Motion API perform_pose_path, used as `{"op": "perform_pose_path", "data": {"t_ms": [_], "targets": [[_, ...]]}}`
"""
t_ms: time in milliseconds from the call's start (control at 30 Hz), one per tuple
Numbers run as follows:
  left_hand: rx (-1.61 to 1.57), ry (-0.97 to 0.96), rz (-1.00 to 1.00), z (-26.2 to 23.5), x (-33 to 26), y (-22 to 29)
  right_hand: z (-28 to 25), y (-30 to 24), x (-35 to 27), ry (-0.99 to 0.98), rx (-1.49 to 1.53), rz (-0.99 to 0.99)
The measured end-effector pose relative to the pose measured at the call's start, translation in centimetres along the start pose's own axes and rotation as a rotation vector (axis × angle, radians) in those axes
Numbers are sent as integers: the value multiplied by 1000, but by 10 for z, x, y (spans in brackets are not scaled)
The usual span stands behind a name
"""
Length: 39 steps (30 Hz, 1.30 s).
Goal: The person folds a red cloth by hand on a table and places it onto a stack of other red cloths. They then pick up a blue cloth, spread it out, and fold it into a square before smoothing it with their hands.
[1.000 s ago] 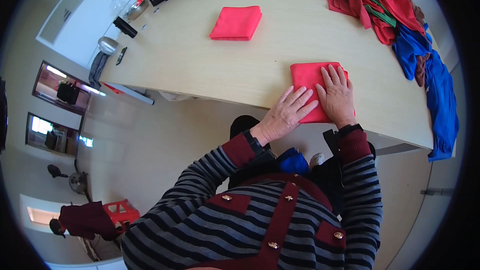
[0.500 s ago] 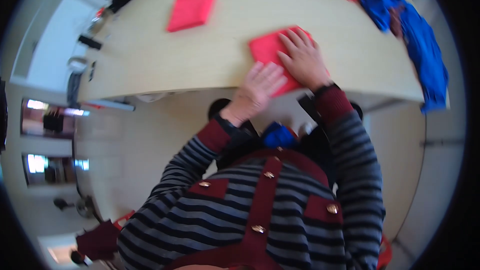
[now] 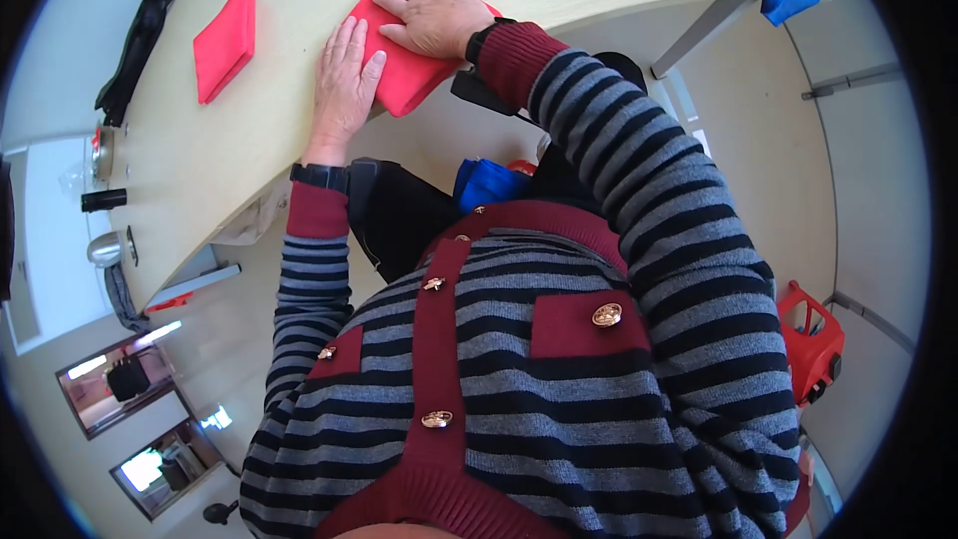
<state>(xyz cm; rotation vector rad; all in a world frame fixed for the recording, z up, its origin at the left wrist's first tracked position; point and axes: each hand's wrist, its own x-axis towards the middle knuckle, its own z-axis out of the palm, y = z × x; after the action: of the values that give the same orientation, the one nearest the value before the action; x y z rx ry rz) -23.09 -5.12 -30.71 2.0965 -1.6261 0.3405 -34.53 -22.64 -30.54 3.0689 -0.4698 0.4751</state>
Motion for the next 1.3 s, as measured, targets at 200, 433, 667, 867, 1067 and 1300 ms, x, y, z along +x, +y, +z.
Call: {"op": "perform_pose_path", "data": {"t_ms": [200, 433, 667, 867, 1067, 1300], "targets": [[-6, -51, -55, 1, 0, -4, -13, -5, 7, -65, -6, 22], [70, -14, 63, -11, -17, 31, 12, -1, 21, -28, 24, 18], [132, 50, 36, -1, -36, 43, -1, 3, -2, 18, 167, -96], [221, 50, 38, -7, -23, 30, -5, 8, -44, 147, 160, -181], [202, 56, -146, -9, -11, 34, -19, -14, -33, 98, 146, -73], [174, 110, -164, -10, -2, 39, -42, -33, -25, -20, 213, 56]]}}
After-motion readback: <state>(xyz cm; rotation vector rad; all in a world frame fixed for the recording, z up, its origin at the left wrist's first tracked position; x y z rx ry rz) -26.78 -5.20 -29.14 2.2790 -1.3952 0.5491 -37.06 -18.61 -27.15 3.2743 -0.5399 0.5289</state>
